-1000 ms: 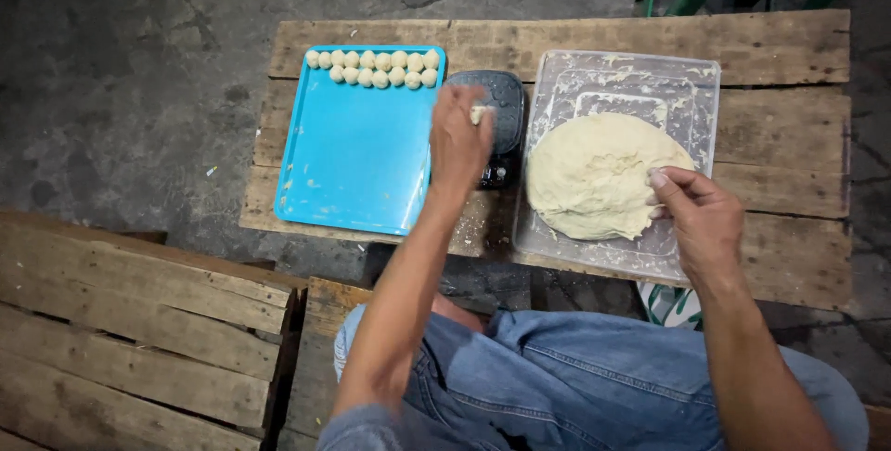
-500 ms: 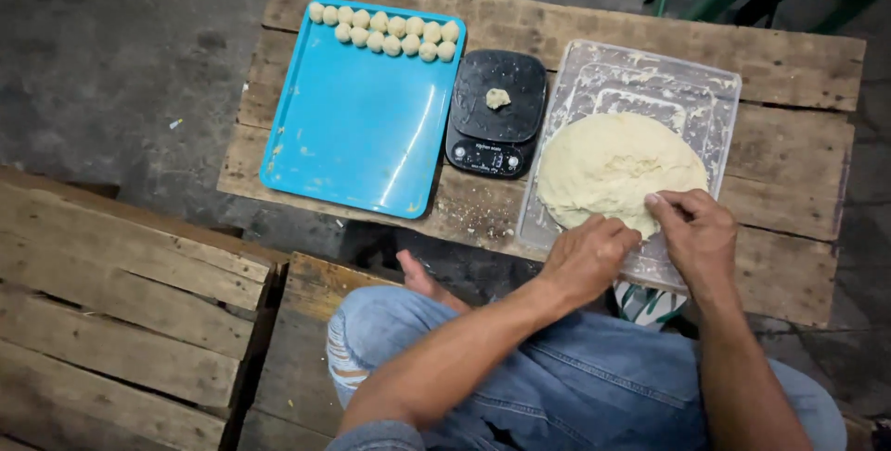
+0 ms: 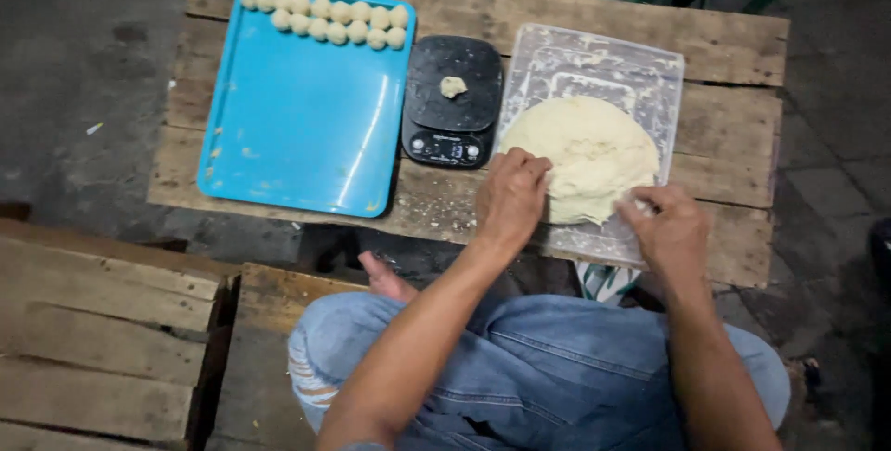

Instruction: Portioning a large mass of dough into small balls by weighing each piece on a scale and rolling it by hand.

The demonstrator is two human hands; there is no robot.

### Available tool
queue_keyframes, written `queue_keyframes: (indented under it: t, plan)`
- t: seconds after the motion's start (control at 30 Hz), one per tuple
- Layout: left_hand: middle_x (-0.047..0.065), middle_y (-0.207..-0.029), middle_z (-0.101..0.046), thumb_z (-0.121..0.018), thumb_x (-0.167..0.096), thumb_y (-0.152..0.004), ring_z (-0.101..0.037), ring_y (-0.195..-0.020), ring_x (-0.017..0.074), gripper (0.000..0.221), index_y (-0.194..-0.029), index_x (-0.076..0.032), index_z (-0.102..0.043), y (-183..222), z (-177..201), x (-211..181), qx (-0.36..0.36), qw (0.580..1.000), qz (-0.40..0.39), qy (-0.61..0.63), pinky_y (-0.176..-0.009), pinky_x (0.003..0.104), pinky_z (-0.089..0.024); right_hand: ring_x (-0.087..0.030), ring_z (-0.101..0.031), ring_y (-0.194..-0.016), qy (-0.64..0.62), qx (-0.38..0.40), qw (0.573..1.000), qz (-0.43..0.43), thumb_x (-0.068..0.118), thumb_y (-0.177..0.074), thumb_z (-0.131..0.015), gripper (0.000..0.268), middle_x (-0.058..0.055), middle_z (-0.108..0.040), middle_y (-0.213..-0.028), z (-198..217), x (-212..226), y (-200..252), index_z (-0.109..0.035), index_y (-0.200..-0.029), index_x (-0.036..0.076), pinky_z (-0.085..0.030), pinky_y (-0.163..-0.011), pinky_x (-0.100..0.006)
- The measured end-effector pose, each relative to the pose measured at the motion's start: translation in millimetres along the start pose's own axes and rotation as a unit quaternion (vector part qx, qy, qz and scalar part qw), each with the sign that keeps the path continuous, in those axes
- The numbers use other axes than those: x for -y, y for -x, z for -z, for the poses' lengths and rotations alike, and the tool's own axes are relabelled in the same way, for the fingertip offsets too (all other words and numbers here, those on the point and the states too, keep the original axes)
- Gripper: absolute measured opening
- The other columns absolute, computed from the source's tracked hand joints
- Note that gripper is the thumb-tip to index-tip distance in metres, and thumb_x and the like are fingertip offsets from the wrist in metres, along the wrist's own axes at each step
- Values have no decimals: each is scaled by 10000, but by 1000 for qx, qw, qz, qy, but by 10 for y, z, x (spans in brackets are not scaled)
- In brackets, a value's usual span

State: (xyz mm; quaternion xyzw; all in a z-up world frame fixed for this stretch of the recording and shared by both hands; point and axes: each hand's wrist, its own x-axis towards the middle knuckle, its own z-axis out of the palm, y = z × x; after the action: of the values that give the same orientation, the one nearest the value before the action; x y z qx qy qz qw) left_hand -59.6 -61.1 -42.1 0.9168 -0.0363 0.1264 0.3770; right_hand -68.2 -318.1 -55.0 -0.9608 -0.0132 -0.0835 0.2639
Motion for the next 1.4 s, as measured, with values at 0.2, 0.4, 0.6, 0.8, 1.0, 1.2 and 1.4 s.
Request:
queue_keyframes:
  t: [0.2, 0.4, 0.6, 0.8, 1.0, 1.2, 1.4]
  plan:
    - [-9, -924, -578, -692, -184, -892, -632, -938, 250, 111, -991, -223, -724, 138, -197, -73, 39, 999, -32, 11, -678, 401, -601, -367, -747, -915, 146, 63, 987, -19, 490, -731, -896, 525, -133, -764, -941, -37, 145, 236, -795, -1105, 138, -610, -793, -475]
    - [26, -883, -564, -649, -149, -933, -629, -893, 279, 76, -966, -181, -710, 242, -415, -44, 26, 995, -100, -1, -617, 393, -578, -291, -757, -857, 112, 56, 992, -31, 401, -803, -884, 334, -40, -760, -875, -283, -50, 233, -781, -1051, 203, -619, -733, -397]
    - [16, -1029, -530, -610, -167, -958, -553, -1000, 274, 54, -1012, -174, -615, 399, -388, -260, 55, 975, -202, -71, -711, 391, -514, -354, -740, -902, 7, 17, 998, -67, 344, -754, -919, 420, -157, -754, -915, -355, -129, 272, -777, -1080, 121, -614, -761, -433]
    - [34, -992, -489, -576, -165, -932, -498, -991, 287, 32, -956, -151, -559, 407, -486, -145, 60, 969, -226, -78, -751, 410, -436, -414, -726, -882, 30, 11, 999, -8, 195, -837, -856, 295, -189, -721, -913, -287, -15, 221, -768, -1081, 54, -606, -730, -483]
    - [44, -945, -487, -659, -104, -858, -492, -944, 285, 64, -867, -122, -598, 435, -483, -139, 23, 966, -236, -104, -713, 414, -417, -308, -730, -816, -88, -79, 992, -50, 55, -765, -853, 315, -200, -704, -865, -58, 220, 234, -783, -1070, 20, -588, -704, -391]
    - [87, -957, -554, -701, -87, -826, -544, -952, 330, 142, -957, -83, -646, 401, -682, -88, 64, 987, -146, -18, -720, 435, -454, -205, -734, -695, -426, -107, 865, -243, 38, -888, -824, 263, -102, -624, -785, 17, 254, 401, -678, -1100, -17, -691, -662, -338]
    - [154, -1090, -679, -718, -159, -876, -638, -1009, 419, 428, -1293, -92, -643, 191, -154, -386, 101, 945, -83, 299, -819, 504, -556, -227, -790, -838, -506, -120, 822, -233, 29, -959, -781, 176, -133, -731, -935, 262, 351, 345, -672, -1097, 33, -721, -737, -327]
